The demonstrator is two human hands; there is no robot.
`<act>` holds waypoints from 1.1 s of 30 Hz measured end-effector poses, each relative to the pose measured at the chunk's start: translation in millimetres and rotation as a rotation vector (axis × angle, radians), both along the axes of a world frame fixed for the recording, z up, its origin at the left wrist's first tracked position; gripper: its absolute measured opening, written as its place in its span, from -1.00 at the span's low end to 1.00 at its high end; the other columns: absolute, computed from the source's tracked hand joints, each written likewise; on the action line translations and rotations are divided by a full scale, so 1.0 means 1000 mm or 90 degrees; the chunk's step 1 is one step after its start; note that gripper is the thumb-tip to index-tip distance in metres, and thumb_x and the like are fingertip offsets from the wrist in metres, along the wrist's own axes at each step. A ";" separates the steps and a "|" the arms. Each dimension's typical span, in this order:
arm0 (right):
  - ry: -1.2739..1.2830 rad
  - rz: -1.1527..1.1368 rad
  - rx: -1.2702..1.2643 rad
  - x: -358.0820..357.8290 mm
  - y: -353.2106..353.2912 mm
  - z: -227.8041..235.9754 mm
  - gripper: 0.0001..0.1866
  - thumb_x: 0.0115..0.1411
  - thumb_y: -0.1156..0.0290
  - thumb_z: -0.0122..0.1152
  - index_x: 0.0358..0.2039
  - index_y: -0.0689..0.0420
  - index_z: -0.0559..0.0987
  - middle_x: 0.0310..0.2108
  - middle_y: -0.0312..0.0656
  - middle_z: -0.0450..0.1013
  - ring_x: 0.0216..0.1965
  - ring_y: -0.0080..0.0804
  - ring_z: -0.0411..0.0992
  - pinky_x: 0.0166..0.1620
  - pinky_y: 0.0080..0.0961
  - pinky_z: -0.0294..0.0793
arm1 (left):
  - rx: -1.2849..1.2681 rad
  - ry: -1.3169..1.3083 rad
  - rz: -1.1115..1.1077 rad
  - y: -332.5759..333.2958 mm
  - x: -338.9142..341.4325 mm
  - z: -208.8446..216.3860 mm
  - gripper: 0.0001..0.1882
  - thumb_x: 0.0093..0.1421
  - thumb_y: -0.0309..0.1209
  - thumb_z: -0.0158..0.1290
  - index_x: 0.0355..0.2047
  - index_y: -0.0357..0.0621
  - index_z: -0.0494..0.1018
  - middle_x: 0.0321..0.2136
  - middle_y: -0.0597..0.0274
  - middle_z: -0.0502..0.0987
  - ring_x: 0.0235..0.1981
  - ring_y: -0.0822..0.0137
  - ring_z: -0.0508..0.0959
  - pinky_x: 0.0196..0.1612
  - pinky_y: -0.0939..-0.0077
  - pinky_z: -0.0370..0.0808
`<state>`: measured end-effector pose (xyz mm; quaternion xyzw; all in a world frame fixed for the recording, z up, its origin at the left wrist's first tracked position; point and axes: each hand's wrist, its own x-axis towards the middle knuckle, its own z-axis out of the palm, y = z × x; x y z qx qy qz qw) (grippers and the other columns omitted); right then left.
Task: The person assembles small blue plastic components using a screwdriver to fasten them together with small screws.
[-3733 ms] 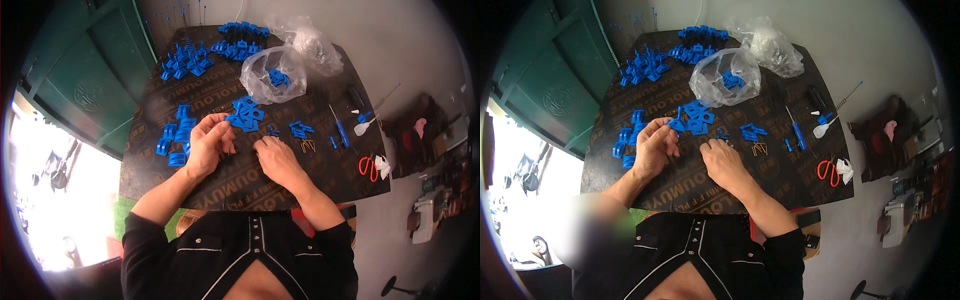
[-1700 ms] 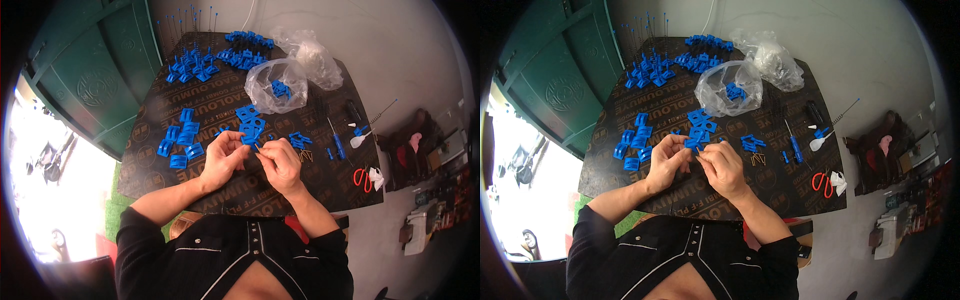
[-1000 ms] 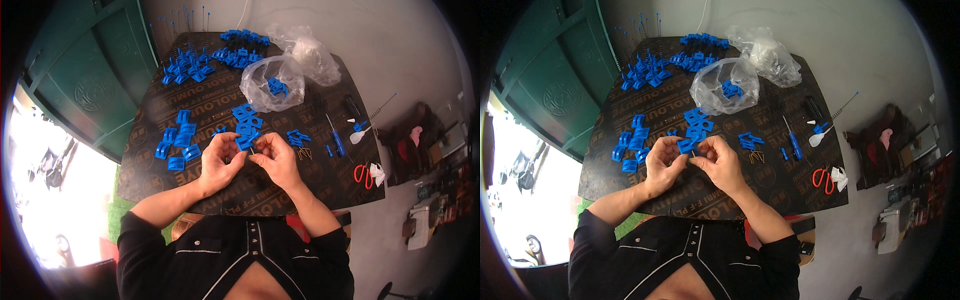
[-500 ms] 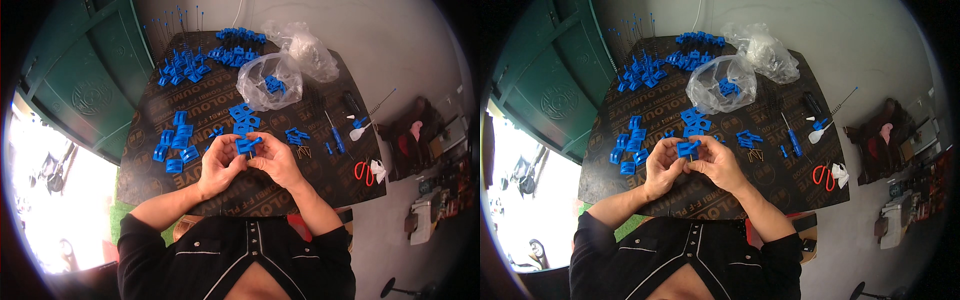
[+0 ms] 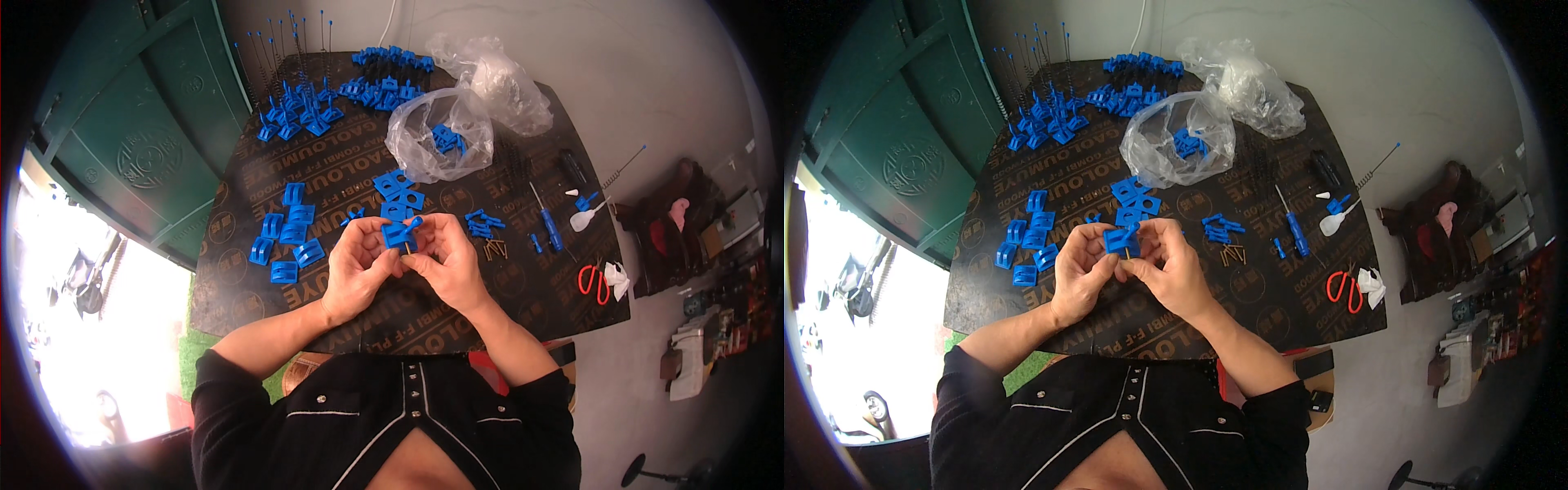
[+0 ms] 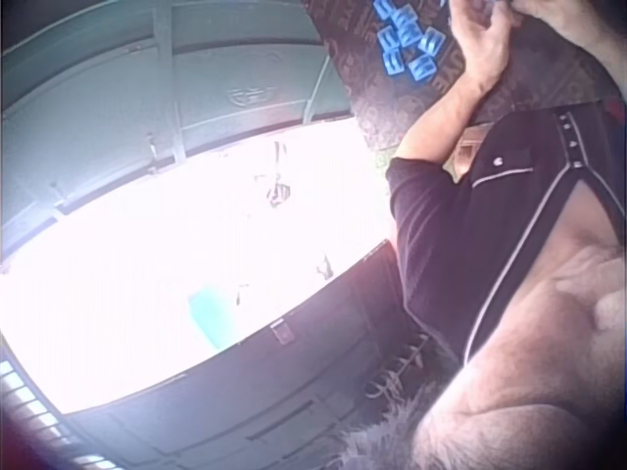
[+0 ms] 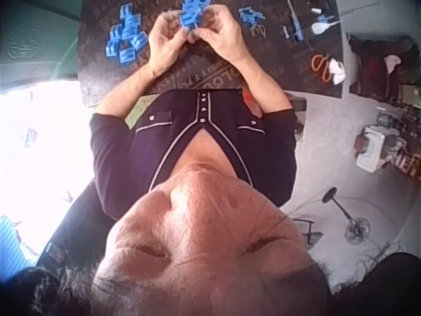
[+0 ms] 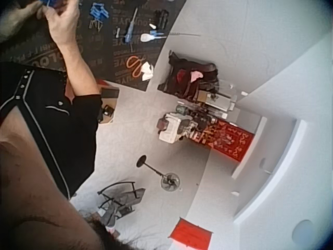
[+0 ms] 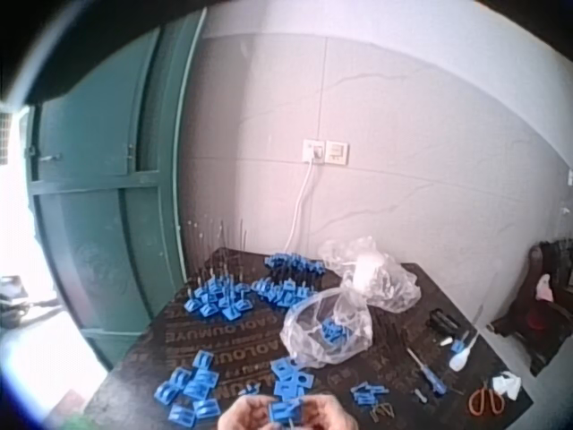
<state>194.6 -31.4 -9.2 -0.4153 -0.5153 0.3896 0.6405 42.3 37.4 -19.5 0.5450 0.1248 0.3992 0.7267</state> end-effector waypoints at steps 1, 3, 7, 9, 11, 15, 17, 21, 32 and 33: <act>-0.089 -0.077 0.020 -0.001 0.000 0.000 -0.64 0.10 0.53 0.28 -0.10 0.22 0.40 -0.33 -0.23 0.41 -0.37 -0.57 0.44 -0.34 -0.62 0.46 | 0.000 -0.006 0.011 0.000 0.000 -0.001 -0.63 0.21 -0.63 -0.03 0.00 -0.30 0.16 -0.22 0.09 0.46 -0.36 0.45 0.50 -0.27 0.61 0.49; -0.179 -0.153 0.040 0.001 -0.001 0.001 -0.69 0.08 0.54 0.28 -0.17 0.21 0.42 -0.36 -0.24 0.40 -0.40 -0.57 0.42 -0.38 -0.61 0.44 | 0.001 -0.012 0.024 -0.001 0.001 -0.002 -0.63 0.21 -0.63 -0.03 -0.01 -0.30 0.15 -0.22 0.09 0.46 -0.36 0.44 0.51 -0.27 0.60 0.49; -0.375 -0.175 0.083 0.001 -0.005 0.010 -0.81 0.04 0.61 0.25 -0.33 0.19 0.45 -0.42 -0.21 0.36 -0.44 -0.44 0.39 -0.43 -0.51 0.39 | 0.000 -0.013 0.025 -0.001 0.002 -0.002 -0.63 0.21 -0.65 -0.04 -0.01 -0.30 0.13 -0.23 0.09 0.45 -0.33 0.41 0.52 -0.23 0.57 0.50; -0.388 -0.176 0.068 -0.002 -0.005 0.010 -0.84 0.03 0.62 0.24 -0.37 0.19 0.45 -0.43 -0.20 0.37 -0.44 -0.39 0.39 -0.43 -0.48 0.39 | -0.006 -0.021 0.021 -0.001 0.002 -0.003 -0.63 0.20 -0.66 -0.05 -0.01 -0.30 0.13 -0.23 0.09 0.45 -0.32 0.40 0.52 -0.21 0.56 0.50; -0.400 -0.190 0.081 -0.004 -0.004 0.009 -0.83 0.01 0.64 0.24 -0.37 0.19 0.46 -0.45 -0.19 0.37 -0.44 -0.30 0.40 -0.41 -0.42 0.39 | 0.006 -0.047 0.016 0.000 0.002 -0.003 -0.67 0.23 -0.63 -0.08 -0.03 -0.30 0.13 -0.22 0.09 0.45 -0.32 0.37 0.53 -0.17 0.53 0.49; -0.426 -0.207 0.133 0.000 0.000 0.003 -0.84 0.03 0.69 0.21 -0.37 0.24 0.46 -0.45 -0.20 0.35 -0.53 -0.48 0.38 -0.51 -0.60 0.36 | -0.013 -0.032 0.011 0.005 -0.001 -0.002 -0.72 0.26 -0.58 -0.09 -0.04 -0.31 0.15 -0.22 0.09 0.45 -0.32 0.36 0.54 -0.15 0.51 0.47; -0.453 -0.215 0.145 -0.001 0.000 0.005 -0.84 0.02 0.69 0.22 -0.37 0.25 0.47 -0.45 -0.19 0.36 -0.53 -0.47 0.39 -0.51 -0.59 0.38 | -0.012 -0.021 0.013 0.007 -0.001 -0.005 -0.75 0.30 -0.54 -0.11 -0.05 -0.32 0.16 -0.22 0.10 0.46 -0.33 0.37 0.54 -0.15 0.52 0.47; -0.444 -0.215 0.128 0.002 0.001 -0.002 -0.85 0.03 0.68 0.23 -0.38 0.26 0.46 -0.46 -0.20 0.36 -0.52 -0.49 0.40 -0.49 -0.60 0.38 | -0.005 -0.025 0.020 0.006 0.000 -0.004 -0.73 0.30 -0.54 -0.12 -0.01 -0.33 0.16 -0.22 0.11 0.48 -0.34 0.37 0.55 -0.14 0.52 0.46; -0.288 -0.246 0.001 0.002 -0.001 0.002 -0.91 0.14 0.57 0.21 -0.41 0.27 0.46 -0.59 -0.30 0.42 -0.55 -0.67 0.35 -0.48 -0.67 0.34 | 0.009 0.053 -0.017 0.007 0.000 0.000 -0.68 0.30 -0.57 -0.14 0.04 -0.42 0.21 -0.17 0.11 0.51 -0.33 0.39 0.57 -0.14 0.55 0.47; -0.289 -0.245 0.001 0.002 -0.001 0.001 -0.91 0.14 0.57 0.21 -0.41 0.27 0.46 -0.59 -0.30 0.42 -0.55 -0.67 0.35 -0.48 -0.67 0.34 | 0.008 0.052 -0.016 0.007 0.000 0.000 -0.68 0.30 -0.57 -0.14 0.04 -0.42 0.21 -0.17 0.11 0.51 -0.33 0.39 0.57 -0.14 0.55 0.47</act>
